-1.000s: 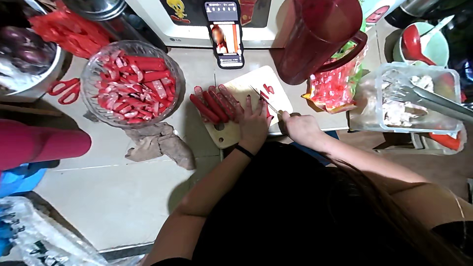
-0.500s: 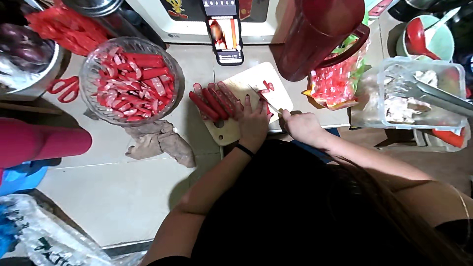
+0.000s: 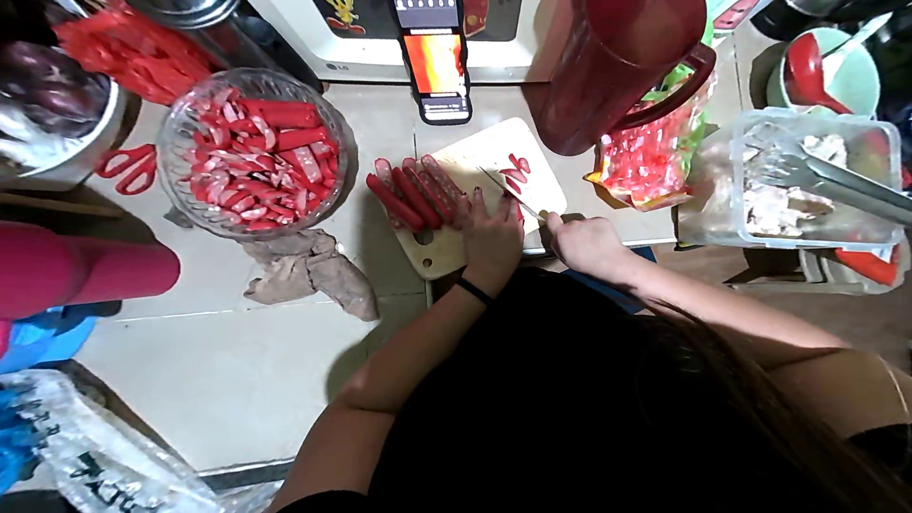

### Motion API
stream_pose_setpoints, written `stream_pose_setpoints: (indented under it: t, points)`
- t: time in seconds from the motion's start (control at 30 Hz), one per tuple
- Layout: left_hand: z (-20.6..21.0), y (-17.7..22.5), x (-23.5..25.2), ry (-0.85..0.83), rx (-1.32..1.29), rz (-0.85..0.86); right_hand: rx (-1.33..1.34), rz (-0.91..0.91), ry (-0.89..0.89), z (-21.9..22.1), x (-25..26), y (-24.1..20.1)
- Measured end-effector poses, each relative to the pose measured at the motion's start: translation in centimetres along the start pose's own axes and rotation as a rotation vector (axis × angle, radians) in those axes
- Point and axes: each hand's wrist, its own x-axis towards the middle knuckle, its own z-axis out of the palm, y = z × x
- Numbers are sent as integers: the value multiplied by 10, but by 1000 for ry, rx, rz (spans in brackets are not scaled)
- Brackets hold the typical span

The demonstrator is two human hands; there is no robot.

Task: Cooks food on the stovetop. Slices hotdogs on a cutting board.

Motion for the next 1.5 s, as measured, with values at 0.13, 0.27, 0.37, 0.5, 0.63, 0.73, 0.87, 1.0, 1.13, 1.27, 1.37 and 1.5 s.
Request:
stream_pose_setpoints:
  t: [0.13, 0.27, 0.37, 0.5, 0.63, 0.73, 0.87, 1.0, 1.13, 1.27, 1.37, 1.5]
  points:
    - [-1, -1, 0, -32, -14, 10, -2, 55, -170, -5, 17, -4]
    - [-3, 0, 0, -32, -29, -1, -4, 57, -133, -8, 19, 2]
    - [-2, -1, -2, 4, -33, -12, 6, 21, -41, -9, 2, 1]
    - [-1, 0, -1, 10, -33, -15, 1, -9, -9, 1, -2, 0]
    - [0, -1, -2, 49, -51, 0, 23, -3, -11, 1, 1, -3]
    - [1, -2, -1, 66, -40, -1, 22, 19, -59, -4, 10, 1]
    - [0, -2, -3, 71, -45, 6, 30, -23, 0, -8, -6, 0]
    - [0, 0, -2, 83, -58, 13, 48, -4, -45, -2, -6, -3]
    - [1, -1, -3, 102, -57, 2, 47, -3, -109, -3, 10, 1]
    - [1, -1, -3, 83, -31, -4, 25, 8, -117, -9, 11, 5]
    - [2, -2, -3, 95, -48, -3, 30, -21, -110, -10, 3, 1]
    - [3, -1, -3, 125, -54, -4, 42, 17, -135, -4, 1, -6]
